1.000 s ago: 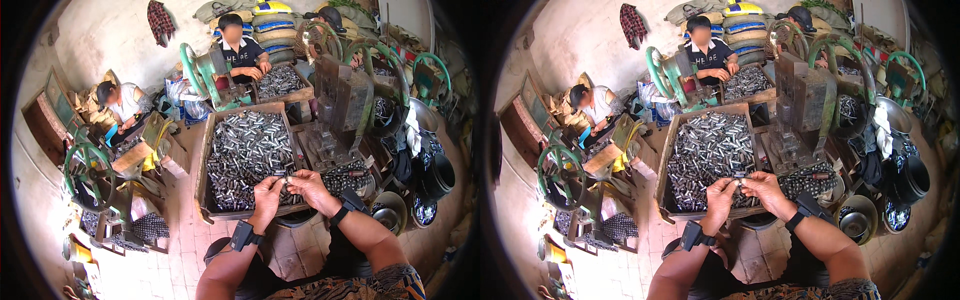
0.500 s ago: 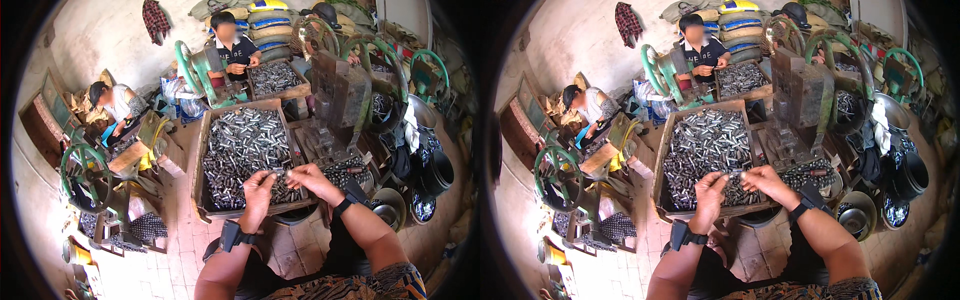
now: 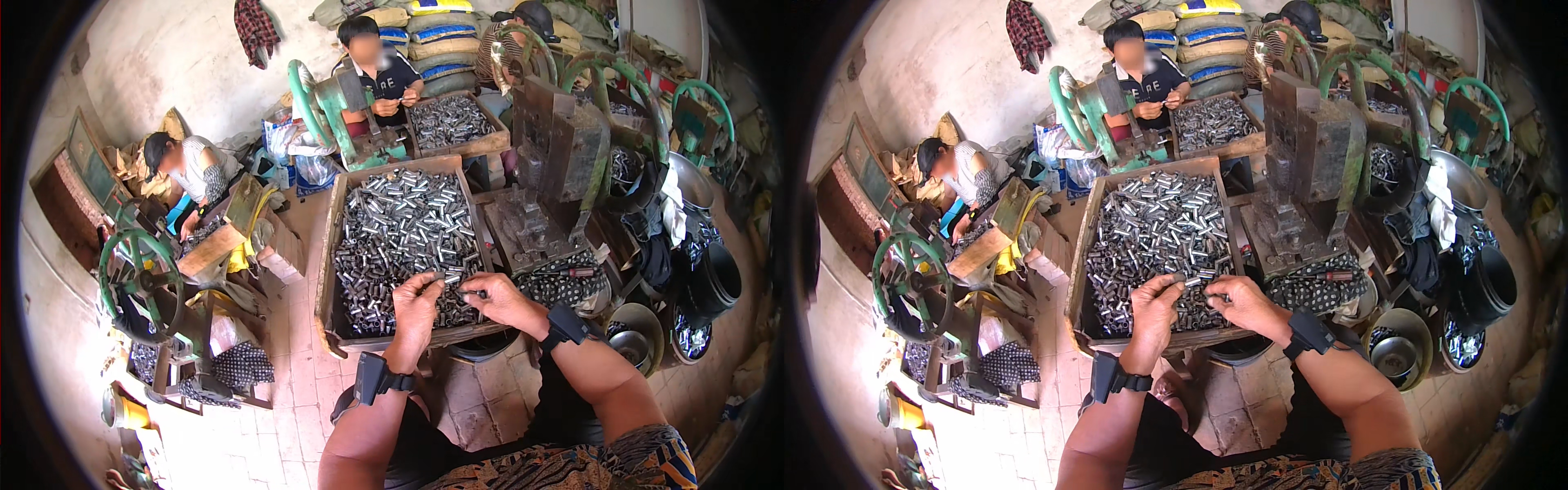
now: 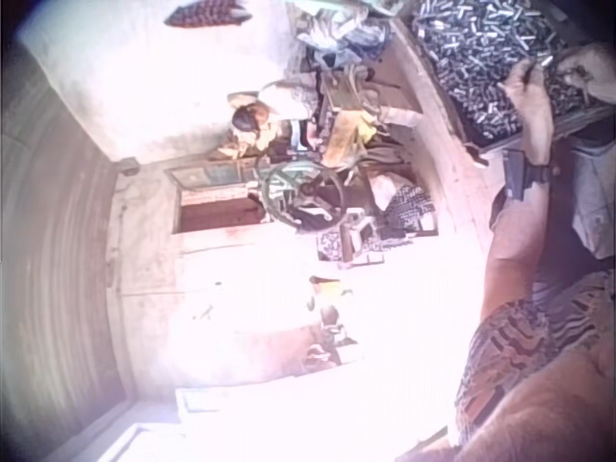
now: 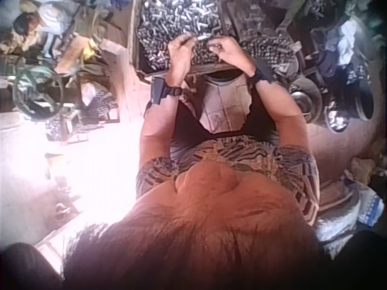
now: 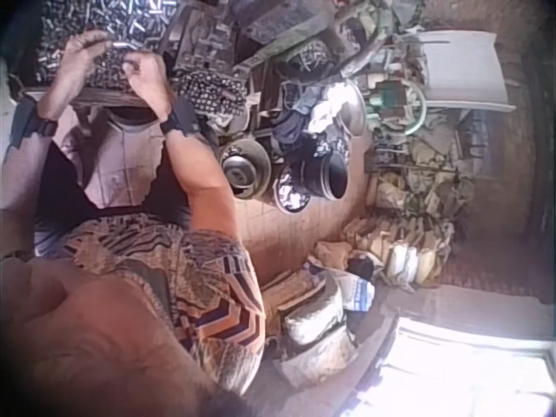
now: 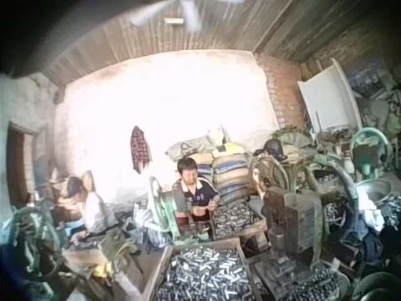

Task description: Sorting small metal parts and processing them using a manual press.

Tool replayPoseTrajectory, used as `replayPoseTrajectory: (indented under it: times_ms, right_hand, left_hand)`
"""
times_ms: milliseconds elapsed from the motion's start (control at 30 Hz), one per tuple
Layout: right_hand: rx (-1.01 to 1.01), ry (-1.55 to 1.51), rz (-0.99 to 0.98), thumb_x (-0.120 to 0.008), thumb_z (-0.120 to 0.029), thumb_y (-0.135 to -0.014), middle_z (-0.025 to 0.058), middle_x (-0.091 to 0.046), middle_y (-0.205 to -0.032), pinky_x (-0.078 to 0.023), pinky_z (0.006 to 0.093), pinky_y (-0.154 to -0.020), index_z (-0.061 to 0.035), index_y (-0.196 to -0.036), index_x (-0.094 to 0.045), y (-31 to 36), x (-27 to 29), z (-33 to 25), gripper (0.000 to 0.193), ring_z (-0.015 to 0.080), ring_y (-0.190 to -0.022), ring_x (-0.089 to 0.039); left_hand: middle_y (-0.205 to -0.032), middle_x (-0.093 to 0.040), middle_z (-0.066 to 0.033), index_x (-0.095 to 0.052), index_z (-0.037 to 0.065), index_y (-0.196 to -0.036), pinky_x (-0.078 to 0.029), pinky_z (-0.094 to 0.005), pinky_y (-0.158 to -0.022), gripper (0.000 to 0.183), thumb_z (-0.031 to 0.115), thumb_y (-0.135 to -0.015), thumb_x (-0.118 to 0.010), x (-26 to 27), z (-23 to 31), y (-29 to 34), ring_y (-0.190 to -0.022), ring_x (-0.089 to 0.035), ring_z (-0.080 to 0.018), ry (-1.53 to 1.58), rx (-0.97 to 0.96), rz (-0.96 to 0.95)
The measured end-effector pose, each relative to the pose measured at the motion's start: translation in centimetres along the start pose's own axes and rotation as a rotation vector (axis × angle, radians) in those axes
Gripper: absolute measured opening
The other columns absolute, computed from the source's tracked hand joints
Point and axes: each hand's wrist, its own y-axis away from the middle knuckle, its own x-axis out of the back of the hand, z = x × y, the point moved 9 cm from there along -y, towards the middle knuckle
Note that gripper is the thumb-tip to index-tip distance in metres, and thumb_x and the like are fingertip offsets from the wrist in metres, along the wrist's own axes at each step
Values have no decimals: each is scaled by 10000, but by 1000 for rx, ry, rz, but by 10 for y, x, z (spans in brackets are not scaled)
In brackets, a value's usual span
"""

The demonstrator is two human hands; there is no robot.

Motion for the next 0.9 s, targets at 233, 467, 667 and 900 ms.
replayPoseTrajectory:
  times_ms: [233, 467, 667, 900]
  right_hand:
    - [-104, -147, 358, -640, -2, -805, 108, -646, -887, -473, 278, -745, 38, -937, -651, 15, 67, 1, 138, 175, -823, -609]
    - [-55, -141, 622, -644, 41, -777, 102, -641, -998, -434, 284, -876, 5, -988, -640, 51, 146, -8, 214, 179, -961, -586]
    - [-22, -32, 845, -605, 54, -797, 94, -602, -1163, -383, 297, -966, -5, -1065, -632, 99, 232, -39, 275, 183, -1102, -534]
    - [27, 107, 1154, -687, -64, -779, 148, -420, -1382, -301, 346, -1055, 13, -1355, -393, 144, 320, -47, 652, 235, -1277, -392]
  left_hand:
    - [-632, -522, 49, -643, 10, -891, -219, -187, -358, 73, 12, -825, -611, -5, -3, -3, -413, -324, 3, -83, -72, -21]
    - [-602, -497, 56, -646, 3, -898, -220, -192, -371, 89, 20, -828, -595, -15, -13, -11, -443, -341, -3, -219, -109, -61]
    - [-644, -531, 52, -657, -19, -889, -260, -206, -428, 102, 26, -822, -595, -21, -25, -17, -496, -351, -14, -296, -157, -82]
    - [-787, -622, -24, -653, -41, -898, -423, -232, -694, 130, 16, -799, -591, -37, -33, -20, -741, -525, -87, -416, -194, -112]
